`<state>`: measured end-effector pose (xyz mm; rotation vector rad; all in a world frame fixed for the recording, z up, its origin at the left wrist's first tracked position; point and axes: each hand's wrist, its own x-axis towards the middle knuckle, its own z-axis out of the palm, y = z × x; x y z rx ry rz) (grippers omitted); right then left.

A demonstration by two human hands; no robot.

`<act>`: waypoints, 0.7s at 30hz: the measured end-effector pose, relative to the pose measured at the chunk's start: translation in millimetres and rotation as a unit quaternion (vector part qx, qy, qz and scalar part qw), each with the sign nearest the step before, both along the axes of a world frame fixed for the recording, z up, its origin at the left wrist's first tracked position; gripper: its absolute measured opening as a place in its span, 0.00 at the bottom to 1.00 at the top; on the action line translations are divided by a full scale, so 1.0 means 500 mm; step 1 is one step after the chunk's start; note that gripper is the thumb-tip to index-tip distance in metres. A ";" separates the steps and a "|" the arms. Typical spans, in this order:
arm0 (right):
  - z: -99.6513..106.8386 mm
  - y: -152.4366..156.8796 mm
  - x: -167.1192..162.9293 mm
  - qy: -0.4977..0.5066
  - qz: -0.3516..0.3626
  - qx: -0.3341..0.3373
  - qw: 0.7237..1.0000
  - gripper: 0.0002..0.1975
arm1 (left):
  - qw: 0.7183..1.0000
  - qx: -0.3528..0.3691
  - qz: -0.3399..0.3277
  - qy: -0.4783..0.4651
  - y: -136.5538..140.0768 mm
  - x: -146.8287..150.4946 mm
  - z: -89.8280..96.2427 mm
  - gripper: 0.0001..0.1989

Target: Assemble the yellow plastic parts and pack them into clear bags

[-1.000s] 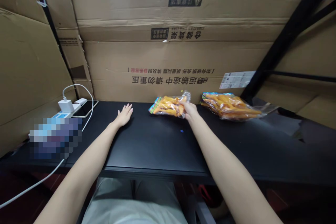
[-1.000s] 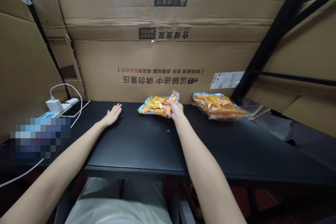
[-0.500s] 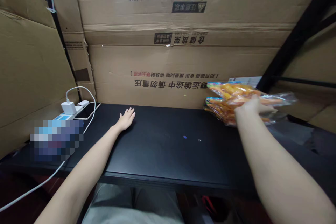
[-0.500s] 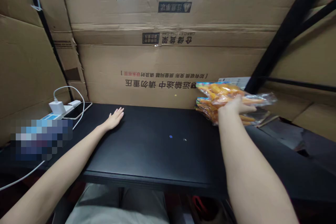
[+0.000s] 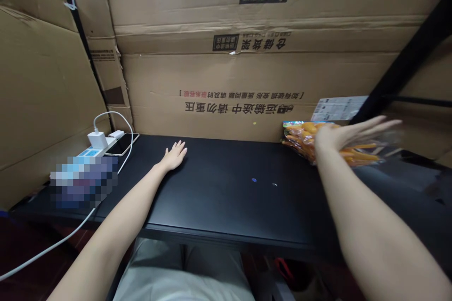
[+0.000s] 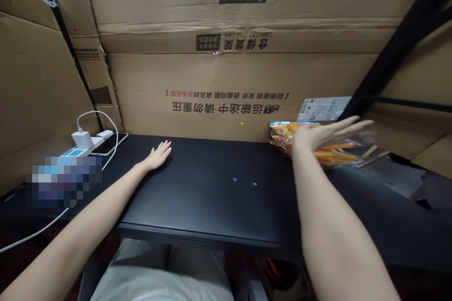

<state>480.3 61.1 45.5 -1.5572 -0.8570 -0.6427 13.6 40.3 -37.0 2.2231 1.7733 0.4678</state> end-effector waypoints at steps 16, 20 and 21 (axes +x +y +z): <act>-0.205 0.022 -0.276 -0.179 0.315 -0.514 0.777 0.23 | 0.996 -0.031 -0.043 0.077 -0.016 -0.005 0.010 0.26; -0.202 0.026 -0.270 -0.180 0.319 -0.515 0.775 0.23 | 0.994 -0.030 -0.048 0.089 -0.020 -0.006 0.014 0.26; -0.202 0.026 -0.271 -0.180 0.320 -0.515 0.775 0.23 | 0.994 -0.029 -0.050 0.095 -0.023 -0.005 0.017 0.26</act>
